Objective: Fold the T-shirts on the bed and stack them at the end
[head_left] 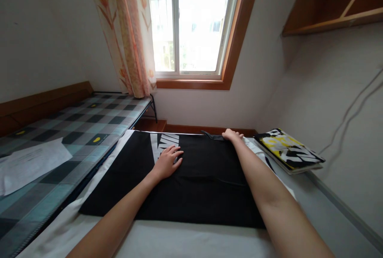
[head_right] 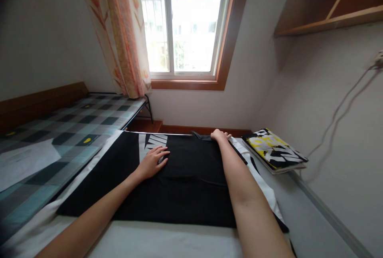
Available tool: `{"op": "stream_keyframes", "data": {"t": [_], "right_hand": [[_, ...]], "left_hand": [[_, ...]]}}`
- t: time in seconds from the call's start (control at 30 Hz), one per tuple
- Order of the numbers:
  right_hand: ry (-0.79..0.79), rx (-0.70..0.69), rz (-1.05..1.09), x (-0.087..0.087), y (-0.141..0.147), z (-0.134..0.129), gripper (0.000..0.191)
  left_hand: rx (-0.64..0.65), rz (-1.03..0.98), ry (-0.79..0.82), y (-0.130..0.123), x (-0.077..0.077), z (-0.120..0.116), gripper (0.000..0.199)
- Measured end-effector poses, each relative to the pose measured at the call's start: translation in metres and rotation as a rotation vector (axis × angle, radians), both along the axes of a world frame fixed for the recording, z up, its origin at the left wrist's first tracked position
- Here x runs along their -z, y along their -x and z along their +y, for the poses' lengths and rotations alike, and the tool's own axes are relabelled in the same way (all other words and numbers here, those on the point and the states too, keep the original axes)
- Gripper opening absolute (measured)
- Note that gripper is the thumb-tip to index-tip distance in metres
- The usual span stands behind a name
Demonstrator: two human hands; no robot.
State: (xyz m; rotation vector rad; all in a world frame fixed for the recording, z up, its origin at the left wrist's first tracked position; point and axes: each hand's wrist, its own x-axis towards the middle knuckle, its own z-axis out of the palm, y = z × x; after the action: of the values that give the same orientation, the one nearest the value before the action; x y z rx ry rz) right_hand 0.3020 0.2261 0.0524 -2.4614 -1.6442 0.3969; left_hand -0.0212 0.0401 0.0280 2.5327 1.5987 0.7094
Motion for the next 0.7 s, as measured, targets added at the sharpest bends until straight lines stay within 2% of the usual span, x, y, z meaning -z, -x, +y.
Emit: {"op": "stream_keyframes", "data": {"t": [0.17, 0.27, 0.33, 0.4, 0.47, 0.5, 0.57, 0.63, 0.7], "right_hand": [[-0.116, 0.083, 0.031, -0.001, 0.011, 0.0, 0.047], [-0.338, 0.072, 0.185, -0.012, 0.013, -0.006, 0.053], [-0.532, -0.02, 0.385, -0.021, 0.009, -0.017, 0.052], [-0.642, -0.218, 0.581, -0.029, 0.0, -0.036, 0.054], [-0.604, -0.485, 0.716, -0.035, -0.014, -0.062, 0.059], [-0.522, -0.605, 0.742, -0.036, -0.021, -0.077, 0.06], [-0.31, -0.782, 0.672, -0.037, -0.035, -0.105, 0.051], [-0.165, -0.846, 0.529, -0.035, -0.045, -0.129, 0.039], [-0.124, -0.812, 0.411, -0.032, -0.049, -0.144, 0.036]], "left_hand": [[-0.037, -0.009, -0.061, -0.009, 0.0, -0.002, 0.032], [-0.033, -0.01, -0.067, -0.009, 0.0, -0.002, 0.031], [-0.033, -0.012, -0.067, -0.008, 0.001, -0.001, 0.031], [-0.031, -0.016, -0.065, -0.007, 0.001, -0.001, 0.031], [-0.029, -0.018, -0.065, -0.007, 0.001, 0.0, 0.031], [-0.029, -0.018, -0.067, -0.007, 0.001, 0.0, 0.032], [-0.034, -0.019, -0.07, -0.008, 0.002, 0.001, 0.032], [-0.041, -0.024, -0.07, -0.009, 0.002, 0.002, 0.031], [-0.04, -0.029, -0.065, -0.009, 0.002, 0.002, 0.031]]}}
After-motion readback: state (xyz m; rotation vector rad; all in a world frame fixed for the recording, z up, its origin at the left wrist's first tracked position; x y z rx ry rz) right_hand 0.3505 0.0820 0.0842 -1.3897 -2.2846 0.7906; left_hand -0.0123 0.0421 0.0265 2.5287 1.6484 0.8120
